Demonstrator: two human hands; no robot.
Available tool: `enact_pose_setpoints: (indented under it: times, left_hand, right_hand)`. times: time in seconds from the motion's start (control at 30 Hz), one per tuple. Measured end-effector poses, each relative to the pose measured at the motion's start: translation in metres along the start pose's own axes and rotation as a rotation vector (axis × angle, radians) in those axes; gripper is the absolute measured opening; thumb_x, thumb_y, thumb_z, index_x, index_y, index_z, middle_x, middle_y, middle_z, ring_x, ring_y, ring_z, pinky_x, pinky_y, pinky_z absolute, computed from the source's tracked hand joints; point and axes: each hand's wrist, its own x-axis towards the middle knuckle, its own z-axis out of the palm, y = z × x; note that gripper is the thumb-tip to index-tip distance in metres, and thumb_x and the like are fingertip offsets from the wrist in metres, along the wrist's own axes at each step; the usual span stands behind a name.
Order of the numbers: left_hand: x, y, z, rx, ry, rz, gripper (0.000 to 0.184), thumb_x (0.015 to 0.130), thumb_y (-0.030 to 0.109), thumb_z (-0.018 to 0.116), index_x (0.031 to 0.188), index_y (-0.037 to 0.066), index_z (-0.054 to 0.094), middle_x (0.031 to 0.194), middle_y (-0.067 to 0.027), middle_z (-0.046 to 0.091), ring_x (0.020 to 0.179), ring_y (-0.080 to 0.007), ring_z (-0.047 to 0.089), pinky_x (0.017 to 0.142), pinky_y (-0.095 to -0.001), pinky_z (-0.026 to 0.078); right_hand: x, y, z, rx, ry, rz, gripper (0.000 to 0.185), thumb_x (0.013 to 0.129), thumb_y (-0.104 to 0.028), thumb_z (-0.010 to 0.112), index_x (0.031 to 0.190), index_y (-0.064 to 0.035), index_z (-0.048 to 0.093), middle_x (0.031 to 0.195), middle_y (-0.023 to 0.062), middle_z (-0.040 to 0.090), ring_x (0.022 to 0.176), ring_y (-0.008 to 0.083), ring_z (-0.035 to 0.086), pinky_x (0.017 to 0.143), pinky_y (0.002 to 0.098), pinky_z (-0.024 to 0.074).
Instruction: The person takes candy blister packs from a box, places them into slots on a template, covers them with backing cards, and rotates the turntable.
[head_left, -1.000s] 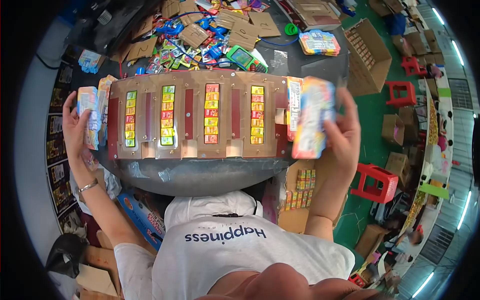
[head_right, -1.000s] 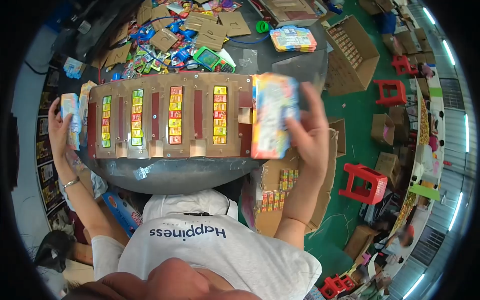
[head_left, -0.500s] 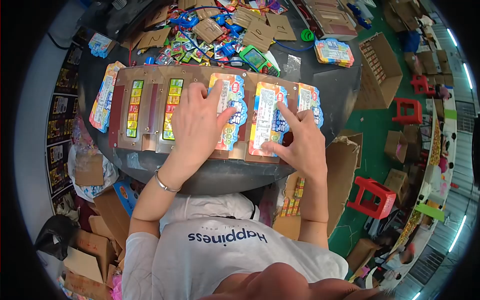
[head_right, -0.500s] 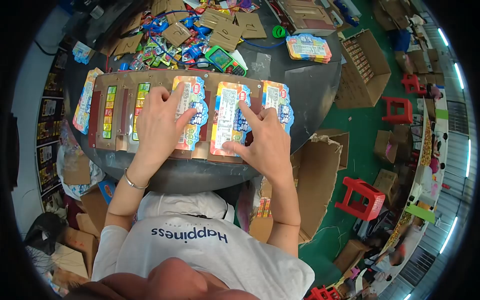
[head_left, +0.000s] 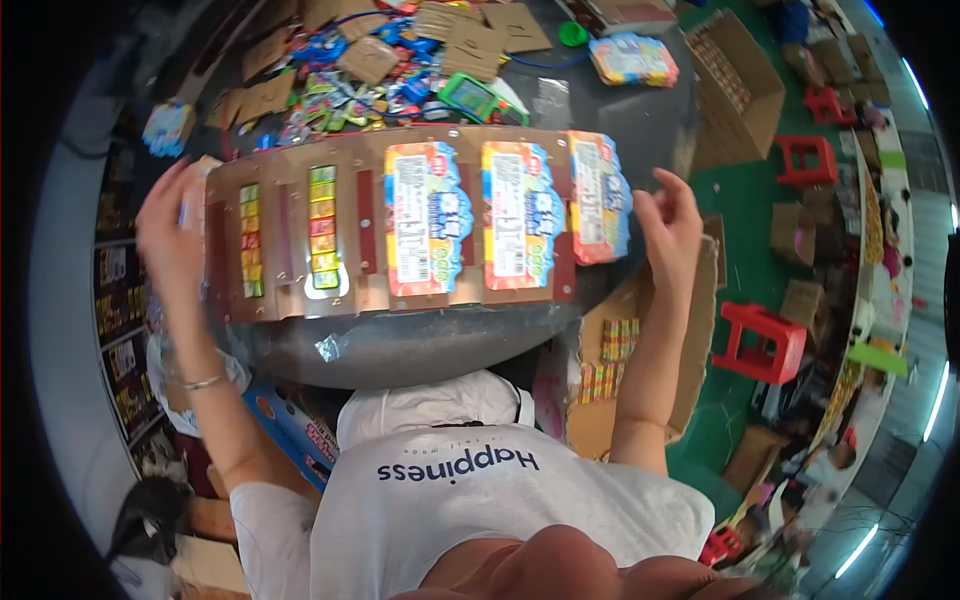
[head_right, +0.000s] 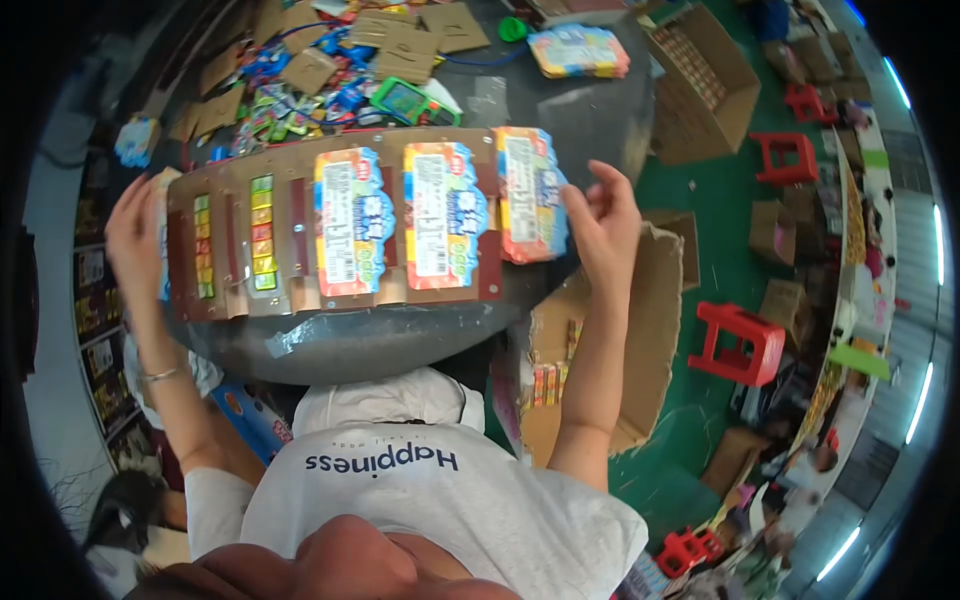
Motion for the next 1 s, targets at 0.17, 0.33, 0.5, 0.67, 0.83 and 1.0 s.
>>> enact_pose_setpoints:
  times: [0.17, 0.33, 0.5, 0.67, 0.83, 1.0]
  left_hand:
    - [-0.014, -0.199, 0.024, -0.155, -0.329, -0.465, 0.067, 0.087, 0.038, 0.074, 0.132, -0.006, 0.052, 0.115, -0.0170, 0.065, 0.106, -0.0212, 0.061, 0.093, -0.0318, 0.048]
    - [-0.021, -0.137, 0.015, 0.133, -0.045, -0.247, 0.050, 0.080, 0.036, 0.080, 0.116, 0.005, 0.064, 0.105, -0.0096, 0.067, 0.095, -0.0248, 0.065, 0.085, -0.0372, 0.051]
    - [-0.015, -0.091, -0.005, 0.272, -0.065, -0.197, 0.045, 0.080, 0.026, 0.079, 0.118, 0.009, 0.061, 0.101, -0.0083, 0.068, 0.090, -0.0250, 0.067, 0.076, -0.0369, 0.053]
    - [-0.020, -0.078, -0.045, -0.897, -0.117, -0.358, 0.055, 0.085, -0.005, 0.068, 0.137, 0.005, 0.052, 0.106, -0.0089, 0.069, 0.089, -0.0148, 0.067, 0.078, -0.0266, 0.056]
    - [-0.045, 0.000, -0.003, -1.058, -0.152, -0.337, 0.049, 0.085, 0.000, 0.070, 0.132, 0.002, 0.059, 0.117, -0.0094, 0.068, 0.096, -0.0173, 0.067, 0.082, -0.0282, 0.054]
    - [-0.044, 0.027, 0.017, -0.213, -0.139, -0.123, 0.046, 0.079, 0.024, 0.078, 0.121, 0.006, 0.068, 0.097, -0.0078, 0.064, 0.086, -0.0281, 0.063, 0.074, -0.0388, 0.050]
  right_hand:
    - [0.018, 0.030, -0.003, -0.254, -0.296, -0.053, 0.066, 0.070, -0.023, 0.086, 0.127, -0.0055, 0.059, 0.107, 0.0053, 0.058, 0.068, 0.0076, 0.048, 0.062, 0.0231, 0.0439]
    - [-0.017, 0.004, 0.011, -0.613, -0.030, -0.282, 0.059, 0.072, -0.023, 0.085, 0.123, -0.0054, 0.060, 0.106, 0.0075, 0.059, 0.067, 0.0127, 0.054, 0.061, 0.0285, 0.0471]
    - [-0.025, -0.015, 0.018, -0.809, 0.136, -0.525, 0.049, 0.075, -0.018, 0.082, 0.117, -0.0040, 0.060, 0.100, 0.0108, 0.062, 0.066, 0.0203, 0.057, 0.063, 0.0305, 0.0493]
    - [-0.050, -0.072, 0.004, 0.109, 0.056, -0.189, 0.035, 0.091, 0.001, 0.062, 0.125, -0.0034, 0.054, 0.086, 0.0025, 0.065, 0.064, 0.0039, 0.052, 0.054, 0.0162, 0.0388]
    - [-0.090, -0.131, 0.124, 0.192, -0.586, -0.127, 0.046, 0.088, -0.002, 0.065, 0.134, -0.0060, 0.059, 0.070, -0.0032, 0.058, 0.055, 0.0034, 0.050, 0.049, 0.0198, 0.0380]
    - [-0.089, -0.123, 0.208, -0.149, -0.608, -0.252, 0.051, 0.086, -0.012, 0.072, 0.135, -0.0049, 0.058, 0.067, 0.0008, 0.055, 0.052, 0.0091, 0.050, 0.051, 0.0262, 0.0438]
